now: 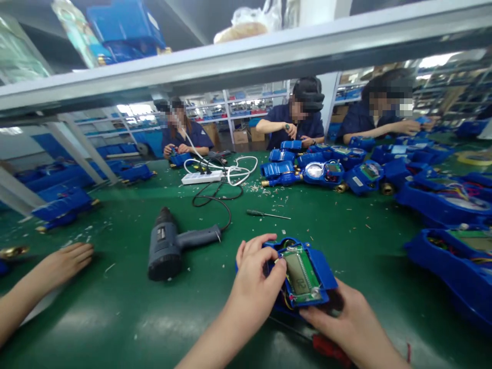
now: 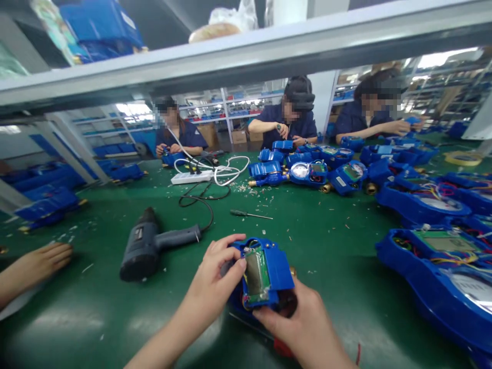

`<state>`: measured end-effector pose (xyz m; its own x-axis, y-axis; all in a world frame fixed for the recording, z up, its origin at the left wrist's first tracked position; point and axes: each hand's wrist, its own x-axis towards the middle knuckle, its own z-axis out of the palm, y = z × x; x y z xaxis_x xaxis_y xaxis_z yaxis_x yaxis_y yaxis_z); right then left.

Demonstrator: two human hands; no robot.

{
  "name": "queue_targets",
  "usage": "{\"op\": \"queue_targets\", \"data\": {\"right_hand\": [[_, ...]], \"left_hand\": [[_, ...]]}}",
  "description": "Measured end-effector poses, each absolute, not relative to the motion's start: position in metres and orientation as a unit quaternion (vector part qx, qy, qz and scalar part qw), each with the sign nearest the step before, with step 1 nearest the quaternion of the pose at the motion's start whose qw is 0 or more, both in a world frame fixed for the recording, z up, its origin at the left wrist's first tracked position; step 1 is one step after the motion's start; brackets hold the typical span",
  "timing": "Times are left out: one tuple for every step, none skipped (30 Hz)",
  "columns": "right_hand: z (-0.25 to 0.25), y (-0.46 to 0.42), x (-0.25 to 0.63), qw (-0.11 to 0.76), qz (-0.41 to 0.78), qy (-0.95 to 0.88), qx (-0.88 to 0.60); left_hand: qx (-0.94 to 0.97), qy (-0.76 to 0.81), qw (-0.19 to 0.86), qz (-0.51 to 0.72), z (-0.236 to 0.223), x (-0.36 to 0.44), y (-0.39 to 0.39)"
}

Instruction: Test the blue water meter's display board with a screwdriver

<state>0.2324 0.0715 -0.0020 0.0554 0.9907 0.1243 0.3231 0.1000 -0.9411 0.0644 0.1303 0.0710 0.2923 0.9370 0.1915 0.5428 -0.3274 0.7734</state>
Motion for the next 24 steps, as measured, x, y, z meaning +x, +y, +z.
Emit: {"op": "queue_targets", "data": {"right_hand": [[0.002,0.073,0.233,0.447,0.368,-0.598,-0.555],[0.005,0.075,0.232,0.436,0.371,-0.609,-0.549],[0.009,0.077,0.232,0.428,0.375,-0.615,-0.545],[0.013,0.078,0.230,0.428,0.379,-0.614,-0.544],[0.017,0.080,0.227,0.435,0.383,-0.606,-0.545],[0.020,0.082,0.224,0.443,0.390,-0.596,-0.545],[0.023,0.084,0.221,0.449,0.398,-0.586,-0.544],[0.024,0.085,0.217,0.454,0.404,-0.579,-0.544],[0.025,0.087,0.214,0.454,0.408,-0.576,-0.543],[0.025,0.088,0.211,0.452,0.409,-0.578,-0.543],[0.025,0.088,0.209,0.450,0.406,-0.581,-0.543],[0.024,0.089,0.208,0.450,0.400,-0.584,-0.545],[0.023,0.088,0.207,0.448,0.395,-0.587,-0.547],[0.022,0.088,0.208,0.442,0.392,-0.590,-0.550],[0.020,0.087,0.209,0.434,0.389,-0.594,-0.555],[0.019,0.086,0.211,0.425,0.387,-0.597,-0.560],[0.017,0.084,0.213,0.415,0.387,-0.599,-0.565],[0.016,0.083,0.215,0.407,0.386,-0.600,-0.570],[0.014,0.082,0.217,0.406,0.385,-0.599,-0.573],[0.013,0.081,0.218,0.407,0.383,-0.598,-0.575],[0.012,0.081,0.220,0.406,0.383,-0.598,-0.575],[0.010,0.081,0.221,0.405,0.383,-0.599,-0.575],[0.010,0.081,0.221,0.402,0.382,-0.601,-0.576],[0.009,0.081,0.222,0.400,0.381,-0.602,-0.576]], "left_hand": [[0.746,0.495,0.295,0.335,0.070,0.063,0.130],[0.745,0.493,0.289,0.343,0.069,0.062,0.130],[0.745,0.491,0.284,0.350,0.068,0.060,0.130],[0.745,0.490,0.280,0.356,0.068,0.058,0.130],[0.745,0.487,0.277,0.362,0.067,0.055,0.131],[0.746,0.483,0.274,0.367,0.066,0.052,0.131],[0.748,0.478,0.272,0.373,0.066,0.049,0.131],[0.750,0.472,0.270,0.377,0.065,0.046,0.132],[0.751,0.468,0.267,0.382,0.065,0.043,0.132],[0.750,0.468,0.264,0.386,0.064,0.041,0.132],[0.748,0.470,0.262,0.388,0.064,0.039,0.132],[0.745,0.473,0.261,0.390,0.063,0.038,0.131],[0.743,0.476,0.261,0.392,0.062,0.037,0.131],[0.741,0.477,0.263,0.393,0.062,0.037,0.130],[0.741,0.475,0.266,0.393,0.062,0.037,0.128],[0.743,0.472,0.269,0.391,0.062,0.037,0.127],[0.746,0.468,0.271,0.388,0.062,0.038,0.126],[0.749,0.466,0.271,0.385,0.062,0.038,0.124],[0.753,0.464,0.271,0.380,0.063,0.039,0.123],[0.755,0.464,0.269,0.376,0.063,0.040,0.122],[0.757,0.465,0.268,0.372,0.063,0.041,0.122],[0.760,0.466,0.266,0.368,0.063,0.042,0.121],[0.761,0.466,0.263,0.365,0.063,0.042,0.121],[0.763,0.466,0.261,0.362,0.063,0.043,0.121]]}}
